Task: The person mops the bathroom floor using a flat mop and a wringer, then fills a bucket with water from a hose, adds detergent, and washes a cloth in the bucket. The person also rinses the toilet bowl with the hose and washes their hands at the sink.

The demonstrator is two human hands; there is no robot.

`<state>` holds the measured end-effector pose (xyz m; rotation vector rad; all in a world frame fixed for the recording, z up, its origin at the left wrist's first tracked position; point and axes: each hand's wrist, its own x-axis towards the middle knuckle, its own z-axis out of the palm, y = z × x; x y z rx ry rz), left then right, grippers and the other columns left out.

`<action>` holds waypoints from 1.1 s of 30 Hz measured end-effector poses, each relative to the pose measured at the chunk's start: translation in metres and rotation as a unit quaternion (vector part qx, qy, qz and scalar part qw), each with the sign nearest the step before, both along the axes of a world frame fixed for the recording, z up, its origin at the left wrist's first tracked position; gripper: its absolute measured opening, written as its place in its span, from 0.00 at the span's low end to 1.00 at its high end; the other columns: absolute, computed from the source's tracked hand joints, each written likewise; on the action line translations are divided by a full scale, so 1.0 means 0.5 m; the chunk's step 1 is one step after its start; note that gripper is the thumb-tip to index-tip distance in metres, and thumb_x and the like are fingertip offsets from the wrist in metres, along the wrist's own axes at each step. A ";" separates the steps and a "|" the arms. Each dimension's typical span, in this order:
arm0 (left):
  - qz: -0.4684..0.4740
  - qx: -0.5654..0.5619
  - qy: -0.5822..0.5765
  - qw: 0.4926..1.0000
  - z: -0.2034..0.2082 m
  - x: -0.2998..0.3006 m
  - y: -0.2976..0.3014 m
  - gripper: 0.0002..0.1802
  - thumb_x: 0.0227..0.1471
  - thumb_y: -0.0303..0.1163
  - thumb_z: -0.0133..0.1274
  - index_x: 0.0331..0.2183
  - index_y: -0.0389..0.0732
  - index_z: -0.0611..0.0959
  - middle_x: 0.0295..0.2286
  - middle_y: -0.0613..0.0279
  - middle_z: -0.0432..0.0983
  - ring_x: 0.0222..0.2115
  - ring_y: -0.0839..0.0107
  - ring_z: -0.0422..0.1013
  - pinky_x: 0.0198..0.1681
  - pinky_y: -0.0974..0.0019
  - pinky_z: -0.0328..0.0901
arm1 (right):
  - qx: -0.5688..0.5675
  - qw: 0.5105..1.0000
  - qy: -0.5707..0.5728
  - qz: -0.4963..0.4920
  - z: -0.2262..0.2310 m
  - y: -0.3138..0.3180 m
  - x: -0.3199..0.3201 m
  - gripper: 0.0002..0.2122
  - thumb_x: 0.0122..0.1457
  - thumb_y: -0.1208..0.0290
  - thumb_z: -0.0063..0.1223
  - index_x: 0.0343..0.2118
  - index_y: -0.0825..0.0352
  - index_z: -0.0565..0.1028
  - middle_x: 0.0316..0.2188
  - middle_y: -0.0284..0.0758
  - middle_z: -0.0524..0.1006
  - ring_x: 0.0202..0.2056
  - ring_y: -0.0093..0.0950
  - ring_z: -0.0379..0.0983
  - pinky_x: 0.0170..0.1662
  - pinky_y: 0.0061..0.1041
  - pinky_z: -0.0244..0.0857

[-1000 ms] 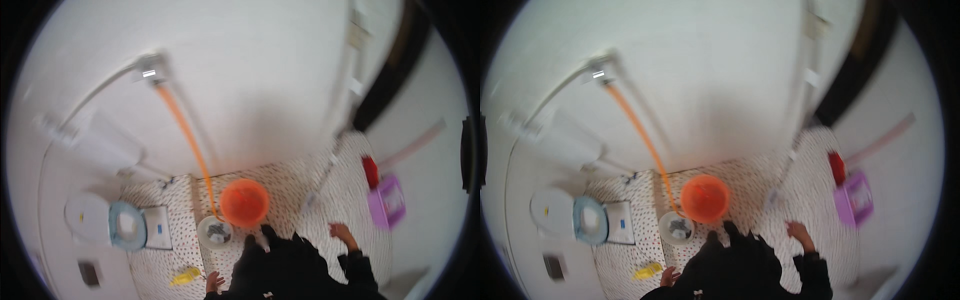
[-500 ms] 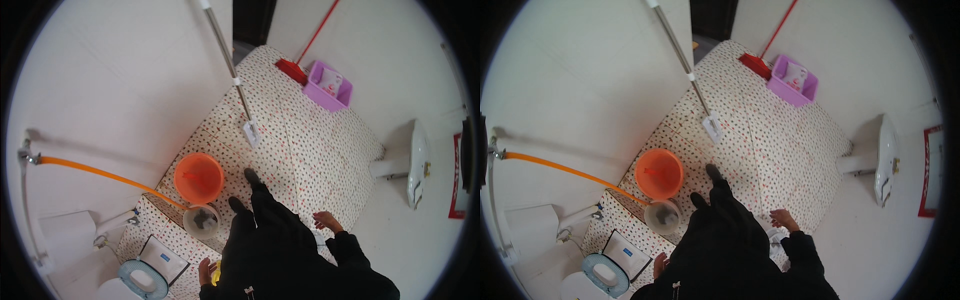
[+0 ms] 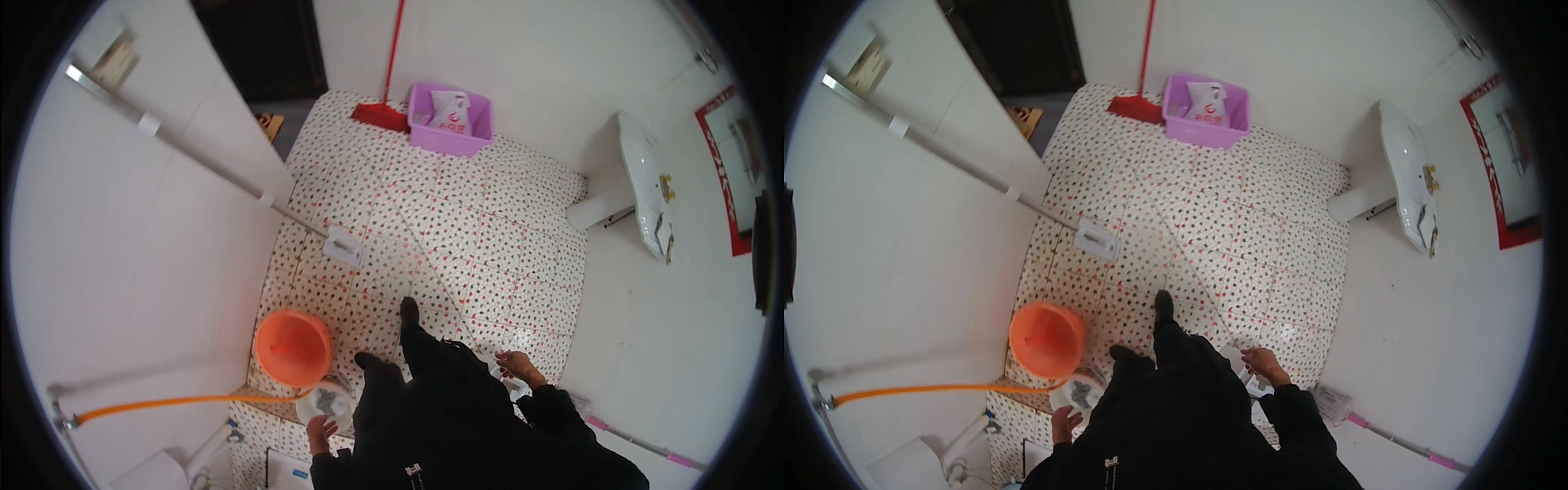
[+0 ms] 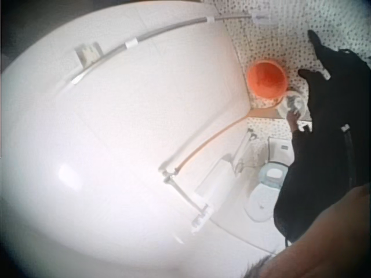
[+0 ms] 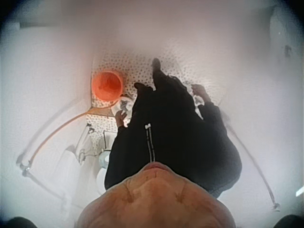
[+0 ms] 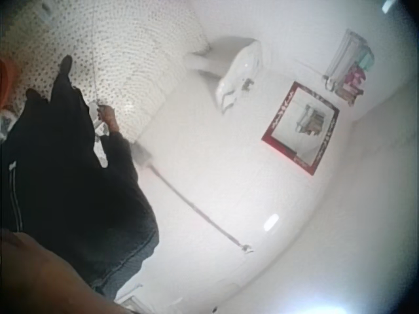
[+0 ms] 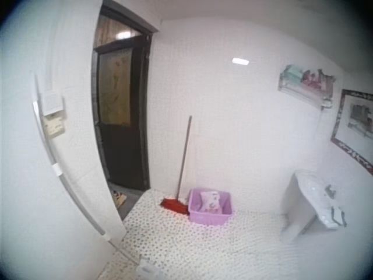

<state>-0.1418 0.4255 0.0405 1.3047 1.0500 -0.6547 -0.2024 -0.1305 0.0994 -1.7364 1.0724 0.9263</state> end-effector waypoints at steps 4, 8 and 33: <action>-0.085 0.078 -0.043 0.992 -0.021 0.177 -0.120 0.30 0.47 0.26 0.45 0.53 0.41 0.58 0.40 0.46 0.67 0.33 0.53 0.70 0.30 0.58 0.72 | -0.007 0.997 -0.035 -0.067 -0.021 -0.076 -0.012 0.15 0.54 0.66 0.47 0.44 0.63 0.72 0.21 0.33 0.75 0.18 0.22 0.72 0.22 0.22 0.66; -0.074 -0.062 -0.090 0.991 -0.028 0.281 -0.210 0.32 0.50 0.28 0.44 0.55 0.43 0.52 0.41 0.46 0.66 0.37 0.53 0.67 0.34 0.53 0.71 | 0.035 0.977 -0.087 -0.192 -0.040 -0.125 -0.013 0.17 0.52 0.71 0.46 0.47 0.63 0.70 0.20 0.34 0.75 0.20 0.23 0.72 0.23 0.21 0.67; -0.472 -0.060 -0.010 0.880 -0.054 0.831 -0.595 0.29 0.50 0.32 0.45 0.53 0.41 0.57 0.44 0.48 0.65 0.41 0.57 0.64 0.38 0.57 0.66 | -0.202 0.965 -0.092 -0.138 0.047 -0.233 0.256 0.19 0.48 0.60 0.52 0.45 0.55 0.72 0.34 0.37 0.77 0.29 0.28 0.75 0.35 0.30 0.68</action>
